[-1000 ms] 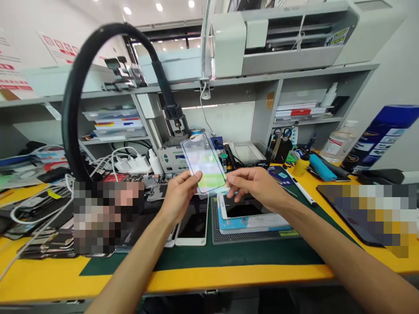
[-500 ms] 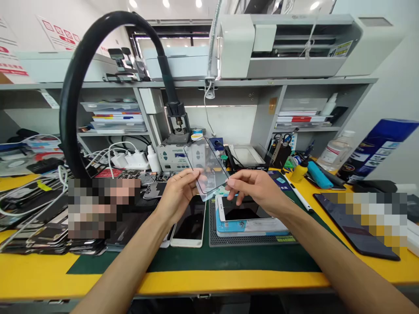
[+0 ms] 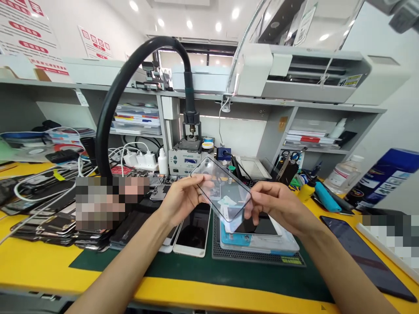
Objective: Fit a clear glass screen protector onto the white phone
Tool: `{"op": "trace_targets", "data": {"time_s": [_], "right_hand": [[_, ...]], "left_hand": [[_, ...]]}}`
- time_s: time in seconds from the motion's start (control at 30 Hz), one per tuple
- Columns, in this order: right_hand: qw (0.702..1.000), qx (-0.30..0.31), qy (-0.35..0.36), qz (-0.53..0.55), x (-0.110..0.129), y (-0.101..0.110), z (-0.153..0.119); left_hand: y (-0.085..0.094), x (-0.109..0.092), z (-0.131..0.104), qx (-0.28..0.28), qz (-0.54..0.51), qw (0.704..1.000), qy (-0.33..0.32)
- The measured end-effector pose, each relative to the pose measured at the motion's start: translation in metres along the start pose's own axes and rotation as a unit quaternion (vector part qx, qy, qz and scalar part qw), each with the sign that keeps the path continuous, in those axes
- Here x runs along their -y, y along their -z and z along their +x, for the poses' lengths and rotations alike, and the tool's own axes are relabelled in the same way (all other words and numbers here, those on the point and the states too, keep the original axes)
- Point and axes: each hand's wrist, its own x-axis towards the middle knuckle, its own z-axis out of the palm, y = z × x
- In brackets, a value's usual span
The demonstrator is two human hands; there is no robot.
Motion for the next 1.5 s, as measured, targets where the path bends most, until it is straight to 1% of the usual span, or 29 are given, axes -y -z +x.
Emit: {"op": "trace_targets", "data": {"time_s": [0.13, 0.23, 0.4, 0.73, 1.0, 1.2, 1.33, 1.5], "right_hand": [[0.995, -0.056, -0.027, 0.084, 0.004, 0.000, 0.002], [0.988, -0.076, -0.039, 0.128, 0.005, 0.000, 0.005], [0.977, -0.098, -0.054, 0.181, -0.001, 0.000, 0.009], [0.979, -0.129, -0.081, 0.135, -0.017, -0.015, 0.016], [0.980, -0.157, -0.104, 0.062, -0.021, -0.014, 0.018], [0.979, -0.156, -0.126, 0.037, -0.030, -0.012, 0.018], [0.978, -0.147, -0.149, 0.014, -0.033, -0.010, 0.018], [0.978, -0.128, -0.164, -0.009, -0.031, -0.012, 0.018]], "left_hand": [[-0.002, -0.001, -0.003, 0.053, 0.018, 0.998, 0.016], [-0.003, 0.000, -0.005, 0.092, 0.040, 0.994, 0.031], [-0.003, 0.002, -0.007, 0.109, 0.037, 0.993, 0.031], [-0.005, 0.005, -0.008, 0.131, 0.026, 0.991, 0.025], [-0.003, 0.008, -0.008, 0.143, 0.043, 0.989, 0.020], [0.002, 0.012, -0.008, 0.165, 0.056, 0.985, -0.013], [0.001, 0.013, -0.008, 0.172, 0.062, 0.983, -0.033], [-0.001, 0.011, -0.008, 0.146, 0.099, 0.982, -0.074]]}}
